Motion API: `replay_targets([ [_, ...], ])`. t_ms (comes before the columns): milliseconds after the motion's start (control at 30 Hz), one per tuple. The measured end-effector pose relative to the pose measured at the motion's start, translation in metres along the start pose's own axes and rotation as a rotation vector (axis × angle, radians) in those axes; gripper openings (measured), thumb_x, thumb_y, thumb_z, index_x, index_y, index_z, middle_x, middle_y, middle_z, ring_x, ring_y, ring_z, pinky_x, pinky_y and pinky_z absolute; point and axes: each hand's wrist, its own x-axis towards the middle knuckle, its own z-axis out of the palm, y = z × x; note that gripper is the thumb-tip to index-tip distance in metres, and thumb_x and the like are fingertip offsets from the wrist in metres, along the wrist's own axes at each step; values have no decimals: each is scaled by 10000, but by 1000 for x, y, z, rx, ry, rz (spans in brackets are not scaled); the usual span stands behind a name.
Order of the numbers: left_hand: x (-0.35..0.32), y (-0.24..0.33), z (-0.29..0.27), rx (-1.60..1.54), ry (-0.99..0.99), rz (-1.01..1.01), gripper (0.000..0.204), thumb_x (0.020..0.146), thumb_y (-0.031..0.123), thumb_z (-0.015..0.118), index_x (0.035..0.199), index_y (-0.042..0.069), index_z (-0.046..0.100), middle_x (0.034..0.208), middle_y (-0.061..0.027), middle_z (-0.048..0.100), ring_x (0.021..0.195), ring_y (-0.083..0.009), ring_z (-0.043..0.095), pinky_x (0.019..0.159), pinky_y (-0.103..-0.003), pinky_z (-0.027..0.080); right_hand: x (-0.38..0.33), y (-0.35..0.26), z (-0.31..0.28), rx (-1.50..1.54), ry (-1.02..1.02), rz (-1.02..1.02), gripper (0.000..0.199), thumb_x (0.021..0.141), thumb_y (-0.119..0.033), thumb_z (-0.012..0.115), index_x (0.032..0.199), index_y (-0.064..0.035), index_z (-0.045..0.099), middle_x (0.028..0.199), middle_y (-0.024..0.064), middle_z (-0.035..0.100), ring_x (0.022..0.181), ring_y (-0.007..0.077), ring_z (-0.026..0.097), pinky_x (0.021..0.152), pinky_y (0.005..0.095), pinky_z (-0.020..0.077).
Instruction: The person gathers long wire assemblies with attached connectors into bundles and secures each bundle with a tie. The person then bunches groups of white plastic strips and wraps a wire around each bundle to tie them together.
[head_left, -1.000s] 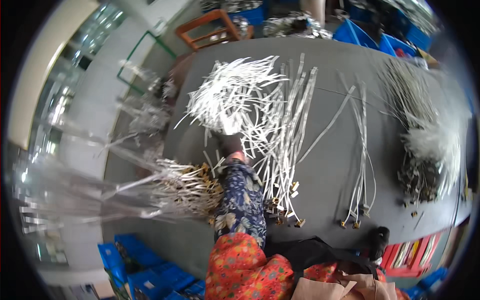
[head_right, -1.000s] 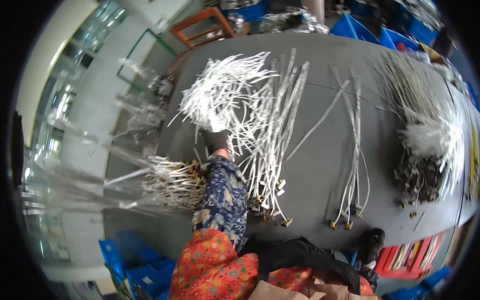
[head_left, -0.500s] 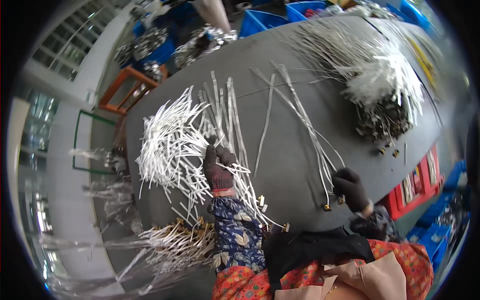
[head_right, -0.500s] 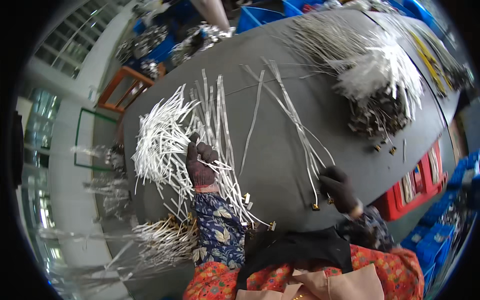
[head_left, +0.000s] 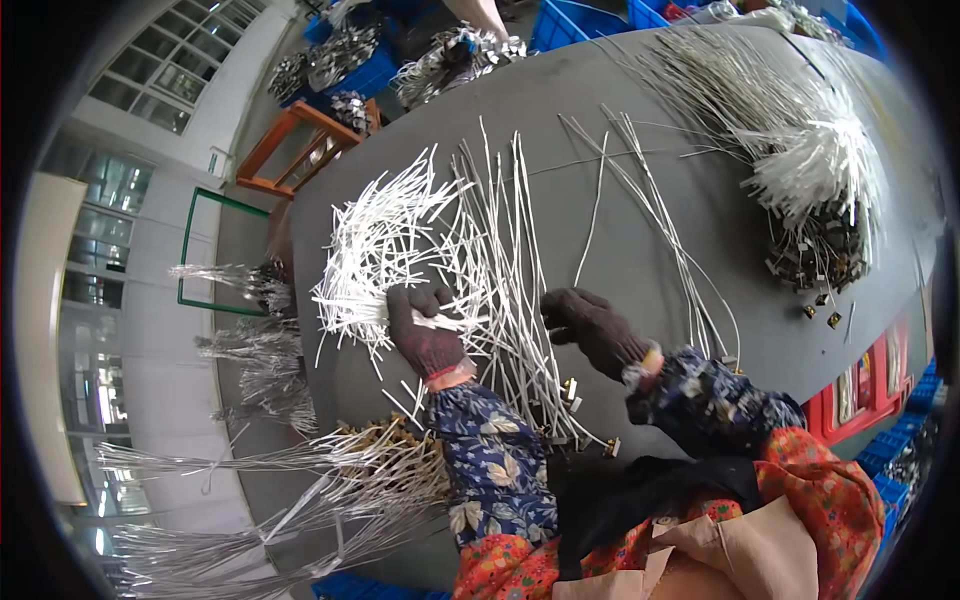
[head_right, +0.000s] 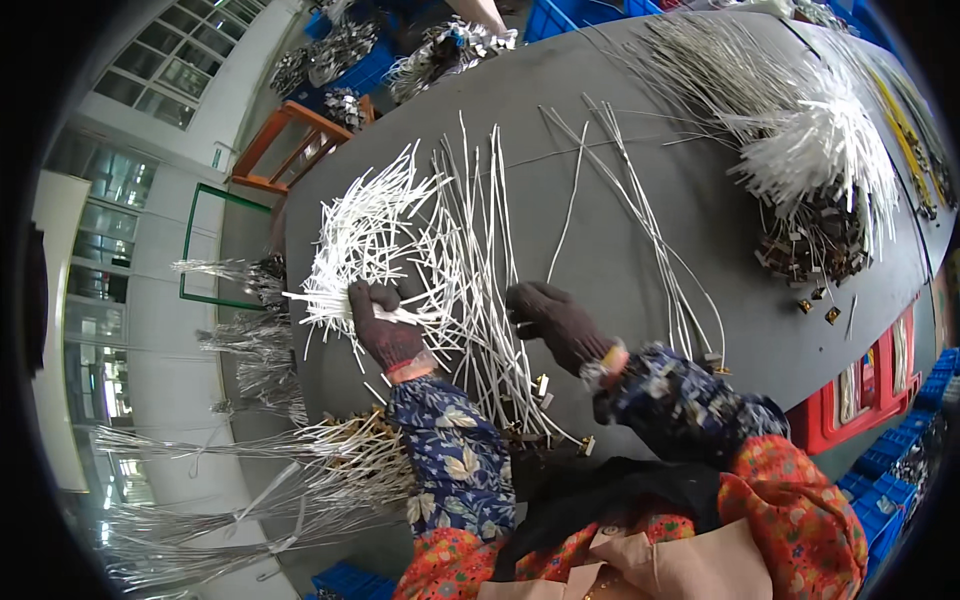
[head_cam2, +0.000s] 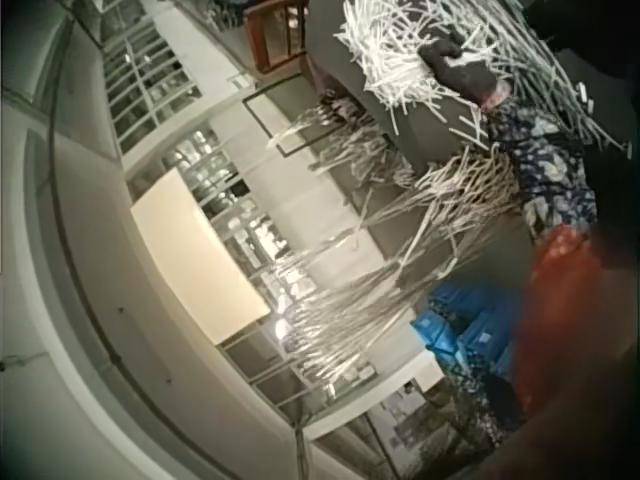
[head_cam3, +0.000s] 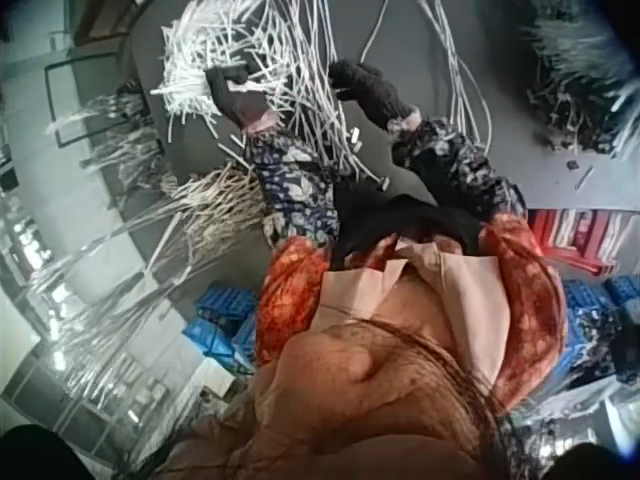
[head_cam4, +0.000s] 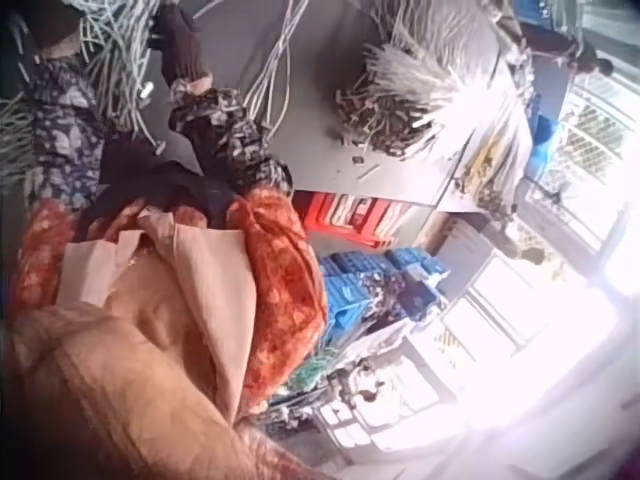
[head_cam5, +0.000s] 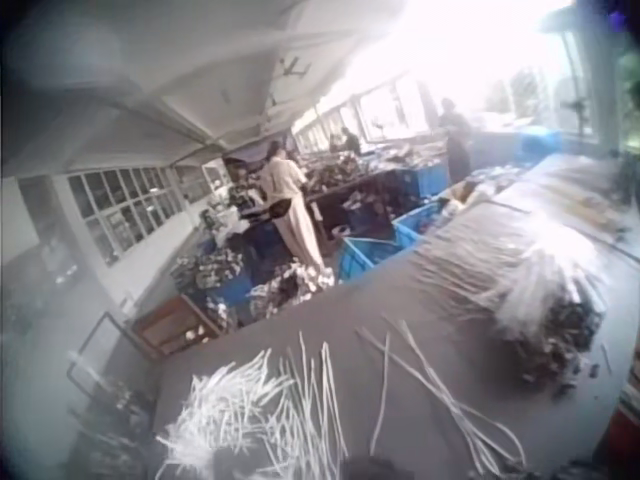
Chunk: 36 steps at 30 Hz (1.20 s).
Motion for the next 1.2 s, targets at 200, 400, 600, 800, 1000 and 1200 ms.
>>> replay_targets([
  [200, -8, -31, -12, 19, 146, -13, 253, 854, 129, 650, 1040, -13, 553, 841, -83, 595, 782, -218, 583, 793, -393, 503, 74, 22, 78, 340, -129, 194, 659, 944, -587, 379, 1209, 3, 510, 1098, 149, 579, 928, 258, 578, 844, 384, 461],
  [400, -14, -11, -19, 201, 291, 145, 357, 796, -10, 648, 1137, -44, 546, 925, -113, 622, 783, -220, 623, 727, -340, 531, 80, 33, 106, 399, -33, 328, 535, 984, -495, 362, 1027, -9, 580, 920, 121, 623, 805, 206, 592, 769, 342, 484],
  [600, -28, -62, 7, 305, 145, -121, 161, 884, 159, 619, 961, 18, 606, 725, -36, 577, 621, -151, 563, 549, -279, 465, 76, 38, 19, -828, -102, -622, 497, 866, -206, 678, 1245, 21, 450, 1128, 167, 564, 973, 235, 577, 885, 339, 452],
  [800, -139, -99, 14, 101, -344, -957, 333, 842, 228, 635, 1058, -3, 532, 702, -75, 556, 634, -211, 565, 715, -374, 490, 19, -32, -65, -113, -39, -86, 486, 933, -403, 511, 1285, -68, 516, 1209, 57, 546, 1069, 181, 524, 905, 360, 440],
  [1000, -223, -102, 35, 139, -565, -1424, 379, 757, 107, 673, 1087, -14, 529, 781, -117, 626, 758, -259, 652, 754, -412, 530, -93, -32, -124, -484, -713, 126, 343, 982, -257, 480, 1201, -12, 576, 1101, 95, 638, 1012, 188, 605, 839, 328, 491],
  [1200, -246, -105, 32, 199, -581, -1642, 282, 768, 98, 680, 1012, -17, 597, 844, -111, 655, 789, -220, 656, 731, -344, 540, -168, -13, -125, -467, -356, -120, 350, 952, -283, 544, 1146, 1, 607, 1082, 100, 641, 1036, 191, 579, 928, 331, 440],
])
